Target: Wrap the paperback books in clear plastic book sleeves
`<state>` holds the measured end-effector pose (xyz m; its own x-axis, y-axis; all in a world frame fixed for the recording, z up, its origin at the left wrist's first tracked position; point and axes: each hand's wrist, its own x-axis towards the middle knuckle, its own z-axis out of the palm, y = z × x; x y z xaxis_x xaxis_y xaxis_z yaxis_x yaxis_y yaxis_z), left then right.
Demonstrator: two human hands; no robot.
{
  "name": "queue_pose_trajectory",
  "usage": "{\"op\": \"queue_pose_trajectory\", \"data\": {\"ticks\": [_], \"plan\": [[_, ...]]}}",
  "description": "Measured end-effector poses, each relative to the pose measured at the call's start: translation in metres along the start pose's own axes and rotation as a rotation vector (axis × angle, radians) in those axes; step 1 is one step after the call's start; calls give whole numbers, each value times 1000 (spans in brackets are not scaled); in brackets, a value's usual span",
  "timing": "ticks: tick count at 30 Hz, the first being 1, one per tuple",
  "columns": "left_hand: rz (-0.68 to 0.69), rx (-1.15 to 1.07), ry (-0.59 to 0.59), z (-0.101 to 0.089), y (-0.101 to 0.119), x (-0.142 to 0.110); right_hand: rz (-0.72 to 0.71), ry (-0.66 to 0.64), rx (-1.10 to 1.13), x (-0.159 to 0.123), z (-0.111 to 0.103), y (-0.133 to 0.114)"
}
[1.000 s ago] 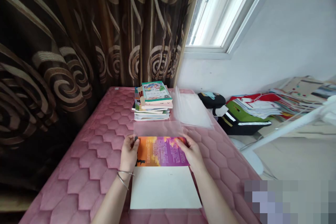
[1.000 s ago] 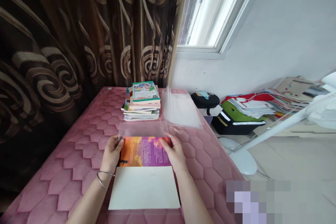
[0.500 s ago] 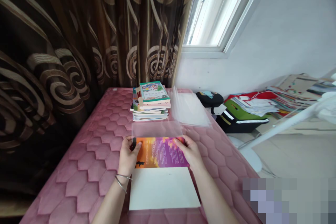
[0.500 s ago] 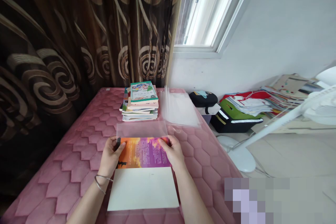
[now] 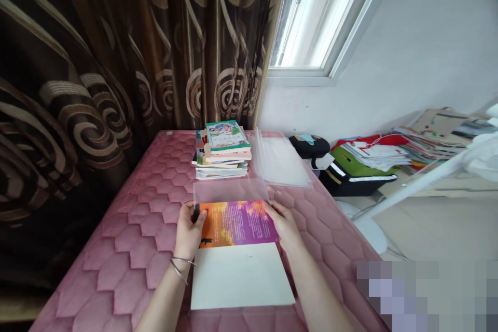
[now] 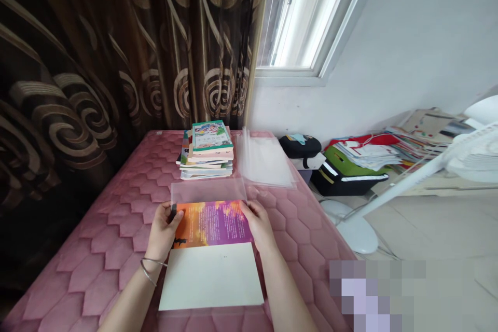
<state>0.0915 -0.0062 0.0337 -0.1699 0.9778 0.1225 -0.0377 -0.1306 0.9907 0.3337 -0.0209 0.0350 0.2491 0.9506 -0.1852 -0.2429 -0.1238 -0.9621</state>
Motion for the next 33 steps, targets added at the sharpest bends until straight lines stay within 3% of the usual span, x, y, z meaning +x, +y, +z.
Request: {"op": "queue_pose_trajectory", "data": {"ticks": [10,18,25,33], "plan": [[9,23,42,0,-11,4,-191,35,-359,-1,-3,-2],[7,24,55,1,-16,7,-244,37,-413,-2,-2,0],[6,9,51,2,-16,9,-198,-47,-365,-3,-7,-3],[-2,6,37,1,-15,9,-217,-54,-391,0,-9,1]]}}
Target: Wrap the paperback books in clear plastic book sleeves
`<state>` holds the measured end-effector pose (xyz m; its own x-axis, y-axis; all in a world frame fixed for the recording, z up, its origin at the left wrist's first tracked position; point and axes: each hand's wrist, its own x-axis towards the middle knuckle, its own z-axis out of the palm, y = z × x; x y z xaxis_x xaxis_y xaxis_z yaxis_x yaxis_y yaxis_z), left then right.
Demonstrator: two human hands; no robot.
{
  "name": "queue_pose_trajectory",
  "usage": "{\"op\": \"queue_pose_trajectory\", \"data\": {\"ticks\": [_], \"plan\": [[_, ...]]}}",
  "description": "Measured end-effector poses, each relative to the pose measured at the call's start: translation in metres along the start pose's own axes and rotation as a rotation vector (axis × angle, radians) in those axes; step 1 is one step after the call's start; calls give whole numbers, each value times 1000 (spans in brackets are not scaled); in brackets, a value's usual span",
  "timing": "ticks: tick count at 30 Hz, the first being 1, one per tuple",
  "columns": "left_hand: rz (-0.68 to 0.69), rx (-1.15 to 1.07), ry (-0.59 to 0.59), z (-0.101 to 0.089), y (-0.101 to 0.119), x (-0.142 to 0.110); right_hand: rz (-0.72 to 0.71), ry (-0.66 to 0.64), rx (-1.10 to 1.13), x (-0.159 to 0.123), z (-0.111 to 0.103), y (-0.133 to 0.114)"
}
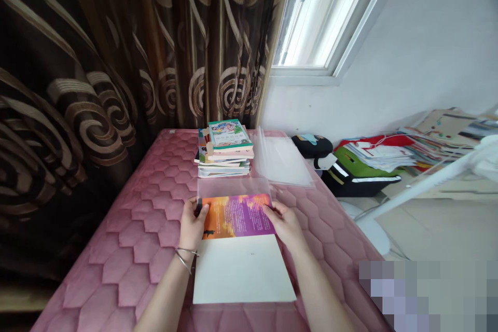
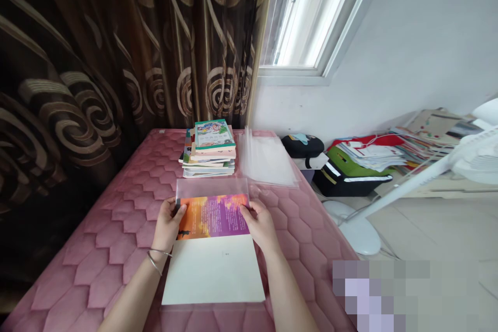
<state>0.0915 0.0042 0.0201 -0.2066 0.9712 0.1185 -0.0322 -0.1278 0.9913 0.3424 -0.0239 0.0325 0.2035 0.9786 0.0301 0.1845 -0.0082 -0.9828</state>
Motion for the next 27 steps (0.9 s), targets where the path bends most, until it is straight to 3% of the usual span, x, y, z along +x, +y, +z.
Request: {"op": "queue_pose_trajectory", "data": {"ticks": [5,13,27], "plan": [[-32,-80,-43,-1,6,-4,-9,36,-64,0,0,2],[-25,-93,-17,0,1,-2,5,40,18,-2,1,-6],[3,-109,23,5,3,-6,41,-1,91,3,-1,6]]}}
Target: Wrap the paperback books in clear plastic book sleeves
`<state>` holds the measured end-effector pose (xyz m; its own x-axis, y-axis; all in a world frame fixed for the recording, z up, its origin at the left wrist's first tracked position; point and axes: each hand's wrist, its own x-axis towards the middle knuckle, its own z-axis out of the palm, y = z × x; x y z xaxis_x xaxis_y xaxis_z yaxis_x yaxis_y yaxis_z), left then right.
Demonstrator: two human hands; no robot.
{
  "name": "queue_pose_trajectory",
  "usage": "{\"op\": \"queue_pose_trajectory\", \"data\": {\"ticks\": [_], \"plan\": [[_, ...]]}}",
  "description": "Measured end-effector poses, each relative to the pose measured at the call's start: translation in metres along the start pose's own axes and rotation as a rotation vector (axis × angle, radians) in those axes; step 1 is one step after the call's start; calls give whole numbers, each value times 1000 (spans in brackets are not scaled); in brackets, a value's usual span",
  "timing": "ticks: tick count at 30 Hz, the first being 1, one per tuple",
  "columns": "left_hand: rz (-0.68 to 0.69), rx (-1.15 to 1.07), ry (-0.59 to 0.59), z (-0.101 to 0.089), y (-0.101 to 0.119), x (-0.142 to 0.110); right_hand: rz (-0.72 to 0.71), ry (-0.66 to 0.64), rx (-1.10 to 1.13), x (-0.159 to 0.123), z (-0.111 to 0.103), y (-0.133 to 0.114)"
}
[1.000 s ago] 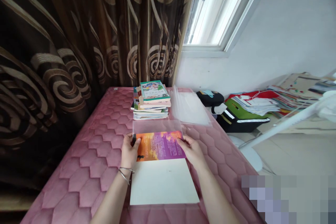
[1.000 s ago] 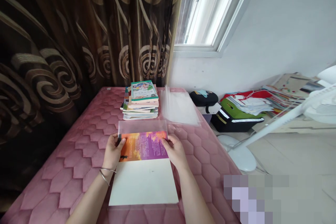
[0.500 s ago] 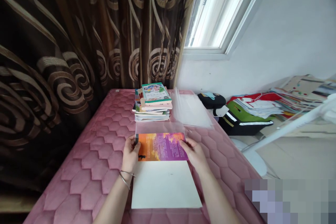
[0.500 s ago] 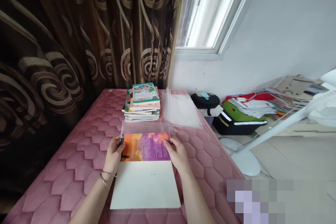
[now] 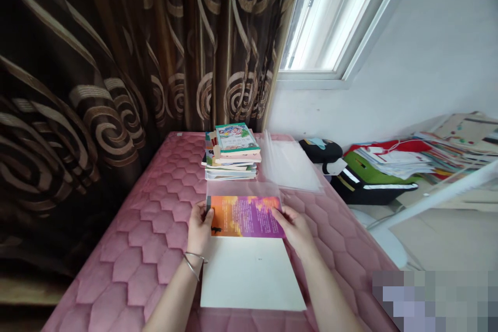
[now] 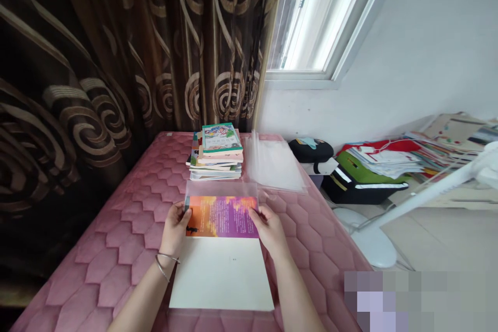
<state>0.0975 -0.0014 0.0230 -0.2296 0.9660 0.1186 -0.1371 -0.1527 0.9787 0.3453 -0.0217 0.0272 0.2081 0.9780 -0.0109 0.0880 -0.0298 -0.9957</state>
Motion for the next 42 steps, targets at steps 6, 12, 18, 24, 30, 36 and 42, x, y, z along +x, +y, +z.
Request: {"op": "queue_pose_trajectory", "data": {"ticks": [6,12,18,24,30,36,42], "plan": [[-7,15,2,-1,1,0,27,-13,51,-5,1,-11],[-22,15,6,-1,1,-1,44,-33,31,-7,0,-17],[-47,10,6,-1,2,0,-15,-44,39,-2,-1,-7],[-62,58,-38,-4,6,-3,-80,14,-6,1,2,2],[-33,51,-35,-4,-2,0,-56,104,-167,0,6,-1],[-20,100,-8,-2,-1,-1,-25,169,-192,-9,9,8],[-5,117,2,1,3,-4,-17,195,-206,-13,13,19]]}}
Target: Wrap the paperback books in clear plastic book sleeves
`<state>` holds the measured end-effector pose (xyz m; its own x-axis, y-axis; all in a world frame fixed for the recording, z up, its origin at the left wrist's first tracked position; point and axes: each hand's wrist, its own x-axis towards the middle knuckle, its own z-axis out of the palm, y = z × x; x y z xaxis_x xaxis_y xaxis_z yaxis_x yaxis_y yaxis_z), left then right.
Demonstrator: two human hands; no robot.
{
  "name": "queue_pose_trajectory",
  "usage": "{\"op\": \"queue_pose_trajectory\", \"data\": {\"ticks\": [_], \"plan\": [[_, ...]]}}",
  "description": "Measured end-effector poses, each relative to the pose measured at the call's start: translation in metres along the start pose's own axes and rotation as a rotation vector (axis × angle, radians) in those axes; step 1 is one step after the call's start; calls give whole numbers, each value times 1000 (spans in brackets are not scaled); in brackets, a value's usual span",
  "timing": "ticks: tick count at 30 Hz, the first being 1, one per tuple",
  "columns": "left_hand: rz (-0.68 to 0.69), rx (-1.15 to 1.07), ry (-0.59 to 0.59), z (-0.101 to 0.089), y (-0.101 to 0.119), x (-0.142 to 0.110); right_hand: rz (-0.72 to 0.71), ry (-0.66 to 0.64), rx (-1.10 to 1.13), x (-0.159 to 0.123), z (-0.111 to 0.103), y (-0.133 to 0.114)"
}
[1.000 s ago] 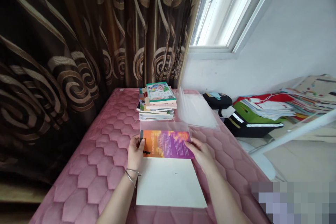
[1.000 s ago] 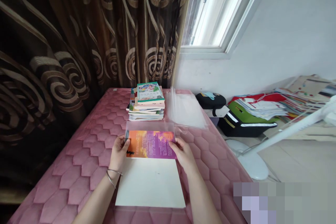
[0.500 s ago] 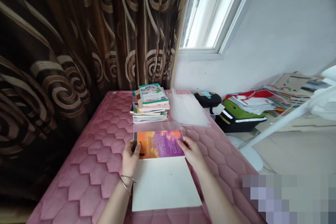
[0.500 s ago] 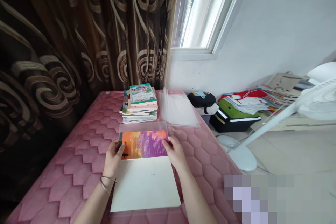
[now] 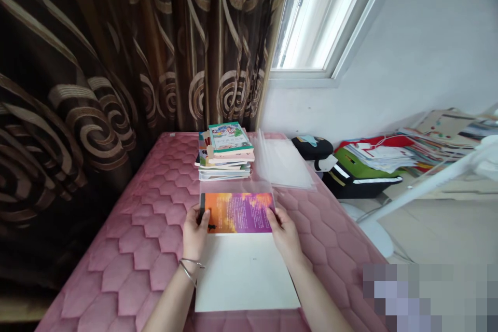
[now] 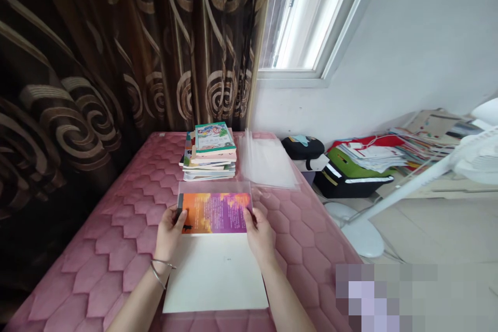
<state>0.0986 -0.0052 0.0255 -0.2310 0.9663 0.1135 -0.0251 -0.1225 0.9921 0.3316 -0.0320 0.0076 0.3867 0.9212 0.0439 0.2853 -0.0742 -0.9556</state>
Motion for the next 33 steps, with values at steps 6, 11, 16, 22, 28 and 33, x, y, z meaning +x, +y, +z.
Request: {"op": "queue_pose_trajectory", "data": {"ticks": [6,11,16,22,28,33], "plan": [[18,6,20,1,-1,-1,-16,13,-42,-1,0,-1],[21,29,36,1,-2,-1,-21,44,-119,-3,1,-4],[30,33,36,2,-1,-2,-23,51,-143,-3,1,-5],[30,43,48,1,-2,-1,-18,57,-75,-2,1,0],[10,35,43,2,1,-2,-27,68,33,1,2,8],[9,21,28,1,-2,-2,-23,50,78,0,1,6]]}}
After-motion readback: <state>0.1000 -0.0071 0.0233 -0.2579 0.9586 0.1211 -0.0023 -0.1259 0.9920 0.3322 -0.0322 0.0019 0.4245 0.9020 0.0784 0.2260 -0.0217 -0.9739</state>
